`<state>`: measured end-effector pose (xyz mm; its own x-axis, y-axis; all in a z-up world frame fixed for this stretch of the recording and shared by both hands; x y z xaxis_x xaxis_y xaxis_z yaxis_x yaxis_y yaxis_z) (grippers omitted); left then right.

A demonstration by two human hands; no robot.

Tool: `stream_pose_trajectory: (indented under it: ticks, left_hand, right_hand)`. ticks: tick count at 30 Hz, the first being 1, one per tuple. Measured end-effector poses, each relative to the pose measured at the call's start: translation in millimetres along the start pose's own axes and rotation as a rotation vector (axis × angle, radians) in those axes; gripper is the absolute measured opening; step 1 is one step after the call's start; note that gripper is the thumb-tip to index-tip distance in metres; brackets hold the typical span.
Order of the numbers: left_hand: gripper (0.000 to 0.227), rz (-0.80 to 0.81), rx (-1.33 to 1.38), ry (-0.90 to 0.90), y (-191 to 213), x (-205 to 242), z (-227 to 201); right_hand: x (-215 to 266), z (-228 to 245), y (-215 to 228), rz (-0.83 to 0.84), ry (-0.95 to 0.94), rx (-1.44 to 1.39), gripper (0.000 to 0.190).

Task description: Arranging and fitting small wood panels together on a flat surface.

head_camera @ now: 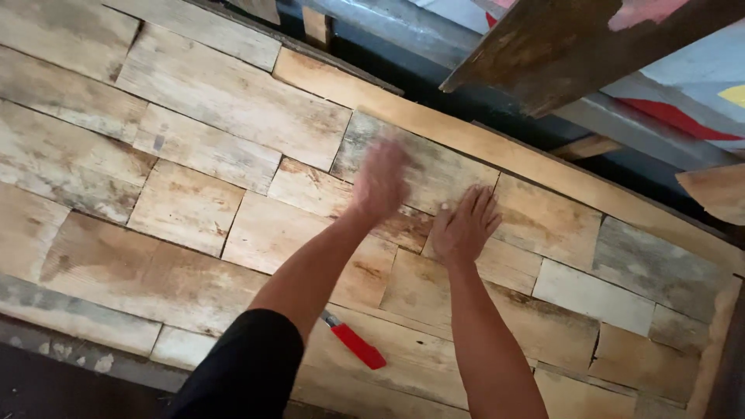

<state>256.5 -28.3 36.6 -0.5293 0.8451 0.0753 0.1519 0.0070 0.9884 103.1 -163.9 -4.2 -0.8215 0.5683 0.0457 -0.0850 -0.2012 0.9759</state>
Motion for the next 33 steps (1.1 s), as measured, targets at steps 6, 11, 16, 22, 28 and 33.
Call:
stream_pose_trajectory:
  ticks: [6, 11, 16, 22, 28, 33]
  left_hand:
    - [0.080, 0.046, 0.129, 0.182, 4, 1, 20]
    - [0.096, -0.027, 0.148, 0.188, -34, -1, 41]
    - [0.110, -0.158, 0.159, 0.410, -30, 9, 54]
    - [0.108, -0.141, 0.167, 0.448, -32, 8, 50]
    - [0.109, -0.160, 0.161, 0.463, -31, 6, 49]
    - [0.111, -0.200, 0.192, 0.450, -34, 9, 50]
  right_hand:
    - [0, 4, 4, -0.020, 0.012, -0.021, 0.075]
    - [3, -6, -10, -0.069, 0.048, -0.012, 0.075]
    - [4, -1, -6, -0.096, 0.042, 0.015, 0.077]
    - [3, -10, -13, -0.099, 0.033, 0.008, 0.078]
    - [3, 5, 5, -0.047, 0.039, 0.047, 0.080]
    - [6, 3, -22, 0.037, 0.173, 0.067, 0.073]
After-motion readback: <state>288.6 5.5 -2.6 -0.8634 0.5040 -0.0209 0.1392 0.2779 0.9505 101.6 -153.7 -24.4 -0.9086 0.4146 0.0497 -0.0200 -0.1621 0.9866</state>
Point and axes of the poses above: each hand's wrist, its own x-axis away from the middle knuckle, its own y-axis out of the back of the hand, z = x × y, the point moved 3 cm from there along -x, towards the middle knuckle, and after that the axes turned 9 degrees about y, right-handed, at the moved point
